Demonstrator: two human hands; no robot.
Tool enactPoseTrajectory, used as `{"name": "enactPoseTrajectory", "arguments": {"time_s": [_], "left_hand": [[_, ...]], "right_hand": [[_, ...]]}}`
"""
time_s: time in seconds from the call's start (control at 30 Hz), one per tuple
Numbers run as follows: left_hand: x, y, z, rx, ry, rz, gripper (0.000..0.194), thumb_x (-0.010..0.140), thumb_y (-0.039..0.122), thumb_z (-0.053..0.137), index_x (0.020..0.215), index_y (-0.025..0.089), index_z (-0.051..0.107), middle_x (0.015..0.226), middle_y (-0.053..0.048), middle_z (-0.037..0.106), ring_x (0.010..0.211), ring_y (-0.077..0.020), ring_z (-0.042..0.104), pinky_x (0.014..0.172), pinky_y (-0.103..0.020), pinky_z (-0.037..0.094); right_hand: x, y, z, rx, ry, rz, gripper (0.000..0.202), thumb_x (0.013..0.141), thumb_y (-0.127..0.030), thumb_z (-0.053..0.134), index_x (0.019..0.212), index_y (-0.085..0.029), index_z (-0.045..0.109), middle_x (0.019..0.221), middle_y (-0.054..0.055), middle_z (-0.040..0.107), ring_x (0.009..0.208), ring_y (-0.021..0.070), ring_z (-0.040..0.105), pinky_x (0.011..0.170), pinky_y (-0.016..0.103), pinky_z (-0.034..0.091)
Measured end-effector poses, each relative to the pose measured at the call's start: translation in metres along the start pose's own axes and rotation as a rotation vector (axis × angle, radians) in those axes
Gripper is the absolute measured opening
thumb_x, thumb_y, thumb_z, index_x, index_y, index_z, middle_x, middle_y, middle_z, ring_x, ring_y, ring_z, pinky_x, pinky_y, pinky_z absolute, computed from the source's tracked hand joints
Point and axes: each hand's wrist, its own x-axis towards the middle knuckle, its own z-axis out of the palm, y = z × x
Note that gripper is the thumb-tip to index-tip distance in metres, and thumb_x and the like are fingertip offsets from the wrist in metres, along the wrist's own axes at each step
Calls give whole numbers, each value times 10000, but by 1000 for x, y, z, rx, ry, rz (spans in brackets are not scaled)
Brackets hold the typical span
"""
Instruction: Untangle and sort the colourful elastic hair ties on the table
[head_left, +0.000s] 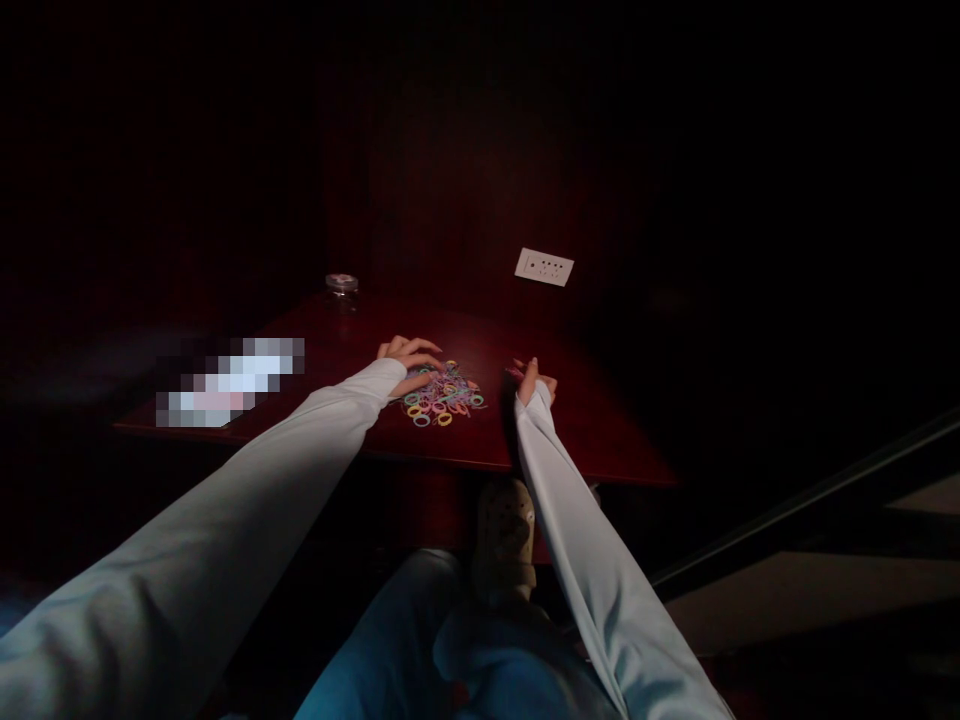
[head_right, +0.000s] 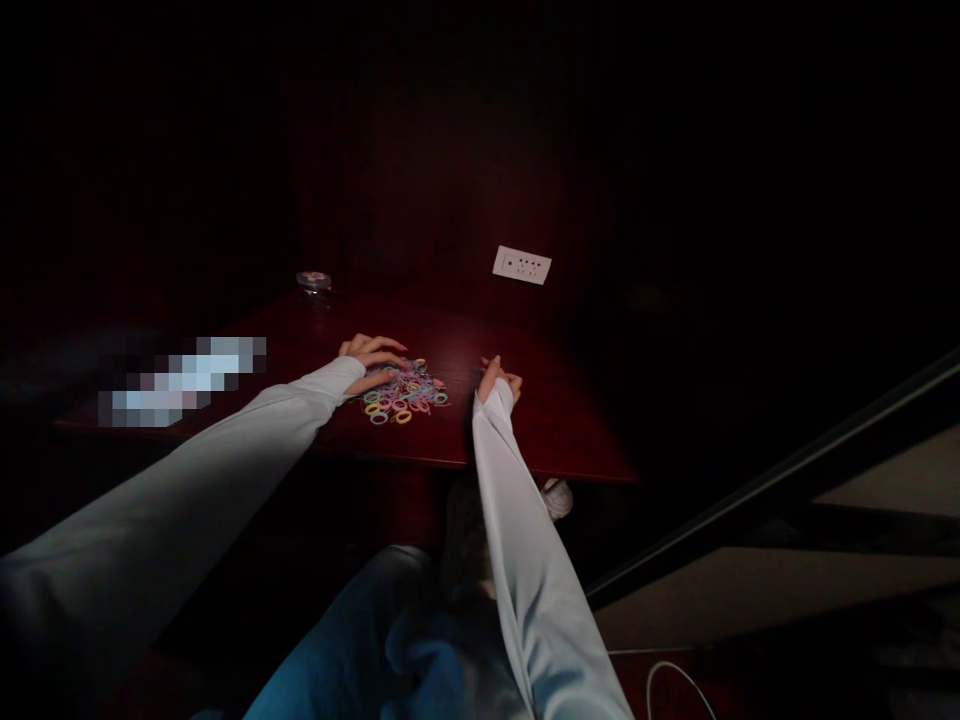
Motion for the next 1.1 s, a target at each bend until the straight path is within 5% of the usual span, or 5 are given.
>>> {"name": "enactPoseTrajectory", "arguments": {"time_s": [0.2,0.5,0.7,0.93,1.1], "left_hand": [[1,-4,6,-1,16,1,173,900,396,648,1010,384,780,1335,37,646,1101,-270,442,1004,-493,288],[0,-3,5,6,-10,4,178,904,391,645,1024,370,774,1331,27,644,1112,-270,448,1001,-494,289],[2,-10,6,-24,-1,3,197,910,392,616,1029,358,770,1350,17,635,1170,-286,461,1048,-525,319],[9,-22,14,-155,51,9,472,988,553,387,1137,273,738,1438,-38,584,1431,-308,383,1224,-528,265],[3,-24,11,-224,-84,-100,710,1010,658,150,1429,272,575,1589,-42,426,1487,-284,353,1231,-443,318]], "right_hand": [[7,12,-22,-27,122,186,656,984,-544,210,1136,-242,772,1180,116,644,1169,279,479,1117,462,286],[2,19,-28,-62,66,120,724,989,-576,135,1102,-270,781,1159,99,660,1191,265,474,1121,451,279],[8,19,-18,-62,306,201,659,992,-533,163,1094,-280,764,1144,77,678,1196,273,476,1085,463,317],[10,17,-15,-73,270,187,638,997,-486,170,1066,-253,760,1141,91,687,1208,281,483,1091,494,301],[4,13,-19,-77,193,157,606,995,-475,221,1067,-211,762,1215,107,693,1233,286,444,1111,507,259]]}}
